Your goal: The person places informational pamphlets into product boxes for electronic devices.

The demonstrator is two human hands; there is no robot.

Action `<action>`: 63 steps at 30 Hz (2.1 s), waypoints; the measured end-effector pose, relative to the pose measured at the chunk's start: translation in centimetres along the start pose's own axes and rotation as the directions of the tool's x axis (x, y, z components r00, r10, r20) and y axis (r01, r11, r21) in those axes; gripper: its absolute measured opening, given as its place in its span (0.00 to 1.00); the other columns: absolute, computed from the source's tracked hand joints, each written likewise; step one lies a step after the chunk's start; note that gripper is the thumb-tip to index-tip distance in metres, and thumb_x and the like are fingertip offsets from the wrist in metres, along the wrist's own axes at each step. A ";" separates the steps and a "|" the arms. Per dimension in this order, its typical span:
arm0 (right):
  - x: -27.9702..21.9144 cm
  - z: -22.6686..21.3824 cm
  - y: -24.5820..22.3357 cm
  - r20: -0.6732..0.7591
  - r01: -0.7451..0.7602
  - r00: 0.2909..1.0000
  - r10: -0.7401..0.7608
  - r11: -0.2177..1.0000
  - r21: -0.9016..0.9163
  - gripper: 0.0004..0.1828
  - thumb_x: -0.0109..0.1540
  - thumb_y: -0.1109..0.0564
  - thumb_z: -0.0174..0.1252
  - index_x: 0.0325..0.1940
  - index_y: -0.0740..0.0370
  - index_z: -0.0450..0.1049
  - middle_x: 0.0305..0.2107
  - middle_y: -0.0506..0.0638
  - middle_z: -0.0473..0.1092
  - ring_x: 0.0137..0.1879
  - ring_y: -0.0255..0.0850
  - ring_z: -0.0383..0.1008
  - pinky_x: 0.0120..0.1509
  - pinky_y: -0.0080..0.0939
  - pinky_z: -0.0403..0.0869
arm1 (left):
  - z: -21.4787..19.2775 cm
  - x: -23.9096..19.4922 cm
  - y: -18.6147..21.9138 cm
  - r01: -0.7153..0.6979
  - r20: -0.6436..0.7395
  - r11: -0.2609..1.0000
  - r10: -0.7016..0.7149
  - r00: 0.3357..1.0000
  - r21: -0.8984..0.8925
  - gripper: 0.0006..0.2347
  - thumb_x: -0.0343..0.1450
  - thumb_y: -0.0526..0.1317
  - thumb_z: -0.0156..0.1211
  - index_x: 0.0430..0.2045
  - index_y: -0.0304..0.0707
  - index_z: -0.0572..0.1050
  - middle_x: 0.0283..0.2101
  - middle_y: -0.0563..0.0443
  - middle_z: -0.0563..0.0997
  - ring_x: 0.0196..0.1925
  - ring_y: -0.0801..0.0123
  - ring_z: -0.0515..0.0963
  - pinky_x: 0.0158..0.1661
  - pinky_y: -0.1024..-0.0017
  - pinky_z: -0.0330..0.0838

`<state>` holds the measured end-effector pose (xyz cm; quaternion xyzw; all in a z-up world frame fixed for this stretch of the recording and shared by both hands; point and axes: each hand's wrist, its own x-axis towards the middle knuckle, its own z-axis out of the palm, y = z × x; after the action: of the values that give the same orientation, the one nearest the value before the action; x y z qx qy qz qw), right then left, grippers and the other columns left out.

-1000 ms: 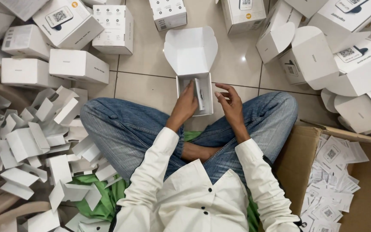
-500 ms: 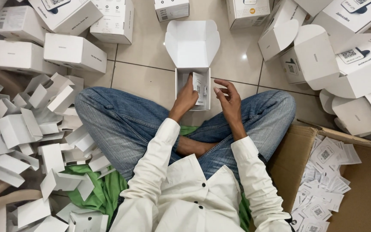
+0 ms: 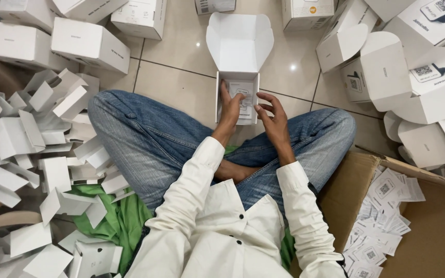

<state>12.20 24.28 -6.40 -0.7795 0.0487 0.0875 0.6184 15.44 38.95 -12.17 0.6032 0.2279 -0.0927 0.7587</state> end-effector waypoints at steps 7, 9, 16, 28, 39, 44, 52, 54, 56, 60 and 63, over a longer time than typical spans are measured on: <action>-2.0 1.4 -3.7 0.021 0.322 0.946 -0.324 0.926 -0.198 0.19 0.68 0.58 0.61 0.63 0.60 0.73 0.59 0.55 0.69 0.62 0.46 0.73 0.59 0.43 0.77 | -0.9 0.9 -2.6 -0.241 0.018 0.949 0.242 0.970 0.202 0.36 0.73 0.39 0.58 0.76 0.37 0.45 0.76 0.33 0.50 0.76 0.46 0.55 0.67 0.57 0.61; -2.8 2.3 -5.9 0.015 0.456 0.878 -0.478 0.828 -0.328 0.15 0.66 0.60 0.65 0.58 0.60 0.77 0.52 0.54 0.73 0.54 0.44 0.76 0.58 0.45 0.76 | -2.6 -1.2 -0.3 -0.405 0.203 0.914 0.389 0.898 0.038 0.29 0.75 0.37 0.55 0.73 0.35 0.53 0.74 0.36 0.60 0.72 0.52 0.64 0.62 0.61 0.70; -2.5 10.1 -11.7 0.281 0.626 0.775 -0.565 0.746 -0.227 0.10 0.65 0.59 0.70 0.49 0.57 0.79 0.47 0.49 0.74 0.53 0.43 0.76 0.57 0.44 0.77 | -15.8 -9.2 9.4 -0.428 0.208 0.902 0.409 0.889 0.058 0.14 0.78 0.39 0.53 0.59 0.37 0.73 0.53 0.51 0.83 0.50 0.73 0.82 0.46 0.73 0.78; -4.3 31.4 -19.2 0.761 0.885 0.253 -0.597 0.461 0.068 0.26 0.61 0.53 0.71 0.62 0.56 0.74 0.59 0.52 0.70 0.65 0.53 0.69 0.69 0.54 0.68 | -40.5 -22.2 9.1 -0.462 -0.428 0.846 0.533 0.729 0.267 0.11 0.79 0.35 0.53 0.56 0.37 0.75 0.52 0.52 0.83 0.52 0.71 0.81 0.49 0.72 0.74; -8.5 40.9 -10.1 0.973 0.918 0.135 -0.185 0.393 -0.052 0.27 0.56 0.53 0.73 0.58 0.56 0.74 0.48 0.53 0.75 0.56 0.51 0.76 0.64 0.53 0.71 | -41.7 -27.8 3.8 -0.351 -0.518 0.930 0.356 0.778 0.111 0.14 0.78 0.35 0.51 0.59 0.35 0.71 0.60 0.49 0.78 0.61 0.65 0.79 0.58 0.67 0.75; -8.8 38.4 -14.8 0.932 0.520 0.192 -0.308 0.837 0.170 0.24 0.58 0.57 0.72 0.57 0.56 0.75 0.52 0.51 0.73 0.58 0.45 0.76 0.60 0.46 0.75 | -39.7 -29.4 8.9 -0.435 -0.569 0.832 0.553 0.608 0.344 0.18 0.79 0.39 0.55 0.64 0.36 0.69 0.66 0.46 0.74 0.69 0.61 0.73 0.65 0.63 0.68; -5.6 31.1 -12.1 0.852 -0.374 0.394 -0.345 0.787 0.491 0.27 0.65 0.56 0.72 0.64 0.53 0.67 0.55 0.44 0.69 0.64 0.36 0.71 0.70 0.43 0.74 | -36.6 -27.6 12.0 -0.428 -0.333 0.815 0.558 0.760 0.390 0.20 0.71 0.37 0.70 0.58 0.41 0.76 0.59 0.50 0.80 0.60 0.65 0.80 0.59 0.68 0.75; -5.1 28.4 -13.5 0.838 -0.432 0.432 -0.332 0.740 0.516 0.33 0.62 0.52 0.72 0.67 0.52 0.64 0.56 0.44 0.69 0.64 0.36 0.72 0.68 0.42 0.74 | -35.2 -26.2 12.4 -0.471 -0.308 0.745 0.641 0.703 0.472 0.19 0.69 0.34 0.71 0.55 0.39 0.78 0.59 0.50 0.79 0.57 0.68 0.81 0.53 0.72 0.77; -4.2 25.6 -14.6 0.801 -0.378 0.496 -0.336 0.746 0.548 0.34 0.62 0.50 0.71 0.68 0.53 0.65 0.58 0.45 0.69 0.65 0.36 0.72 0.70 0.41 0.74 | -33.3 -25.3 14.2 -0.503 -0.271 0.723 0.663 0.698 0.473 0.17 0.70 0.34 0.72 0.54 0.37 0.79 0.57 0.50 0.78 0.54 0.69 0.80 0.51 0.72 0.77; -1.7 19.0 -14.7 0.651 -0.147 0.689 -0.318 0.819 0.555 0.30 0.64 0.49 0.68 0.68 0.57 0.67 0.63 0.49 0.70 0.66 0.38 0.73 0.73 0.39 0.76 | -30.6 -21.8 15.9 -0.546 -0.153 0.702 0.667 0.729 0.457 0.13 0.70 0.35 0.72 0.49 0.36 0.81 0.50 0.50 0.79 0.45 0.72 0.80 0.42 0.74 0.76; 0.1 13.2 -15.2 0.558 0.078 0.766 -0.320 0.907 0.414 0.27 0.65 0.57 0.67 0.67 0.58 0.69 0.64 0.51 0.69 0.59 0.37 0.74 0.68 0.40 0.78 | -27.1 -19.2 19.1 -0.572 0.074 0.673 0.616 0.784 0.468 0.14 0.69 0.36 0.73 0.49 0.37 0.82 0.47 0.52 0.82 0.41 0.74 0.83 0.36 0.75 0.75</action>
<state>14.06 40.61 5.25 -0.5794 -0.2240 0.2578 0.7401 0.21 67.22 8.72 0.8116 0.0241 0.1345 0.5680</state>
